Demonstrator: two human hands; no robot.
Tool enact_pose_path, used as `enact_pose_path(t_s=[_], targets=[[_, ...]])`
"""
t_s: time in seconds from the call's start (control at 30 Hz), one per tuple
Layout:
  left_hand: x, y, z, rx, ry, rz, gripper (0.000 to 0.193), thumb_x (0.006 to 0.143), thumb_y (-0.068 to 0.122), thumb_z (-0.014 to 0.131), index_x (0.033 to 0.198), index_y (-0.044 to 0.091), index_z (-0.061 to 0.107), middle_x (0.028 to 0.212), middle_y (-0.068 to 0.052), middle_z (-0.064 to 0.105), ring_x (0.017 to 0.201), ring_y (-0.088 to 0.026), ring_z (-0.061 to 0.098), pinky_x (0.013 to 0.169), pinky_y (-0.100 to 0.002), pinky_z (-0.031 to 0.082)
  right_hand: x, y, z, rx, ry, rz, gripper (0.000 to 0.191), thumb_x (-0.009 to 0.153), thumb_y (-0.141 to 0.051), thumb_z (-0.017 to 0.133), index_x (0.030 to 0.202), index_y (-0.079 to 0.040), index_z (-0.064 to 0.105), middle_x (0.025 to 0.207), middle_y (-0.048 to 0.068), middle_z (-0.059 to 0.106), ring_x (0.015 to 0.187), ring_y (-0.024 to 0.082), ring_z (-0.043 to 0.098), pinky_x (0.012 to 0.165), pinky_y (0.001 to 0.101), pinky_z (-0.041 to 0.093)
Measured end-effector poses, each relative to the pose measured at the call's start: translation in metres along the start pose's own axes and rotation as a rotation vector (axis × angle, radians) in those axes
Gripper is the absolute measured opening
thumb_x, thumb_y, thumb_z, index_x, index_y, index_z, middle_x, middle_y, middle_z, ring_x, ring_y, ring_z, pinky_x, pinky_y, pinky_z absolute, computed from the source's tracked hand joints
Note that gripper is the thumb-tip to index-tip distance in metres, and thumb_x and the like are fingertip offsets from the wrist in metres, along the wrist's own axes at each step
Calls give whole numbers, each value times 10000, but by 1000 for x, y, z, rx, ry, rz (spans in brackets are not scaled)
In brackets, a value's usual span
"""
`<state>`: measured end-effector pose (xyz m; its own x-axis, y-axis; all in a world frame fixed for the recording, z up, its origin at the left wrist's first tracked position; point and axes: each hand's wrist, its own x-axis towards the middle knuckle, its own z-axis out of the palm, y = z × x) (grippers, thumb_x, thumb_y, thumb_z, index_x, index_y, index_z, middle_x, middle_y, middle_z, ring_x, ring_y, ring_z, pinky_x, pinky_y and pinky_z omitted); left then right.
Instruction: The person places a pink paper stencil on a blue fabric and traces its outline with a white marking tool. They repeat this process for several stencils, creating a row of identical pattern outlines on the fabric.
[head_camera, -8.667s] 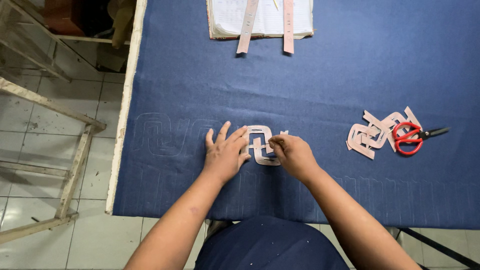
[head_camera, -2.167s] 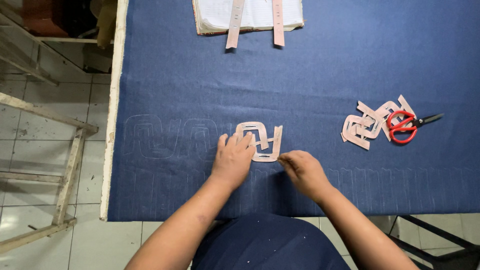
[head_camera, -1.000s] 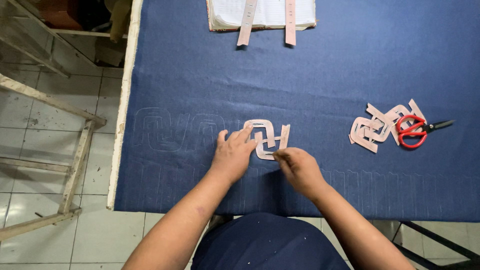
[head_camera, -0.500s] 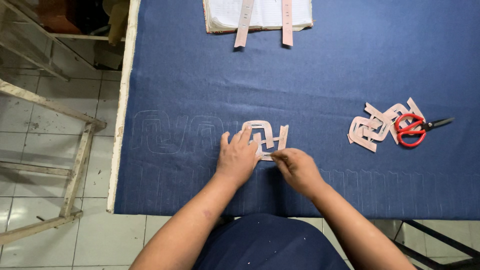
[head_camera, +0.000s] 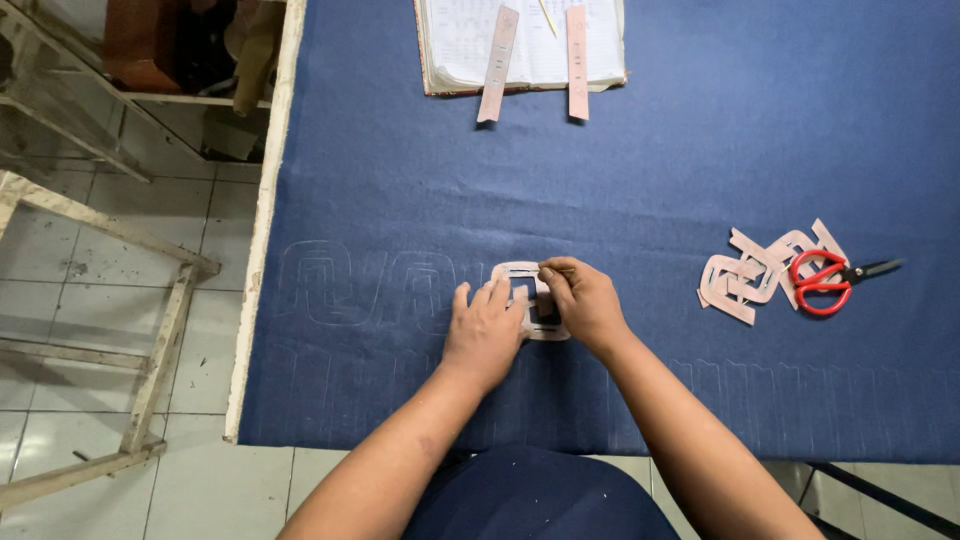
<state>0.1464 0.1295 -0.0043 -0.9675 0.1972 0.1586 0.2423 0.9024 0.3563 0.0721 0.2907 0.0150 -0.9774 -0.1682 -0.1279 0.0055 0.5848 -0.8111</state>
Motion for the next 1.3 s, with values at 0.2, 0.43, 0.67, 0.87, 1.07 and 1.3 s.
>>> enact_pose_path(t_s=[0.2, 0.43, 0.67, 0.87, 1.07, 1.3], targets=[[-1, -6, 10, 49, 77, 67, 432, 848, 306, 725, 1218, 86, 683, 1336, -181, 613, 1204, -289, 586, 1021, -506, 398, 5, 1, 15, -308, 219, -479, 161, 979, -183, 662, 1036, -55, 742, 974, 128, 767, 899, 285, 732, 794, 368, 569], [1, -7, 9, 27, 88, 101, 401, 882, 299, 679, 1194, 47, 691, 1326, -223, 608, 1112, -295, 607, 927, -461, 430, 11, 9, 15, -145, 94, -57, 184, 970, -208, 651, 1058, -74, 740, 967, 106, 773, 857, 238, 760, 784, 332, 581], [-5, -5, 15, 62, 183, 49, 415, 898, 317, 693, 1241, 87, 647, 1415, -173, 578, 1286, -279, 551, 1048, -531, 373, 24, 17, 17, -58, 32, -346, 247, 925, -43, 567, 1147, -49, 676, 1138, 147, 707, 1002, 289, 709, 888, 352, 562], [-16, -12, 34, -164, 149, -63, 606, 857, 383, 685, 1374, 111, 523, 1548, -102, 429, 1395, -256, 402, 1138, -544, 249, 38, -15, 26, -339, -52, -413, 286, 857, -46, 637, 1127, -90, 721, 1177, 107, 699, 1112, 332, 651, 969, 410, 510], [-19, -17, 39, -61, 51, -50, 656, 905, 389, 679, 1435, 78, 448, 1469, -136, 452, 1425, -308, 373, 1207, -540, 231, 37, -43, 48, -437, -113, -746, 342, 826, -51, 658, 1157, -108, 721, 1240, 74, 693, 1157, 319, 630, 967, 439, 489], [-26, -10, 18, -188, 29, -88, 613, 867, 288, 727, 1380, 30, 512, 1429, -194, 497, 1382, -372, 420, 1190, -515, 290, 48, -72, 105, -776, -228, -992, 351, 821, -98, 649, 1168, -49, 676, 1007, 71, 676, 925, 257, 644, 811, 369, 514]])
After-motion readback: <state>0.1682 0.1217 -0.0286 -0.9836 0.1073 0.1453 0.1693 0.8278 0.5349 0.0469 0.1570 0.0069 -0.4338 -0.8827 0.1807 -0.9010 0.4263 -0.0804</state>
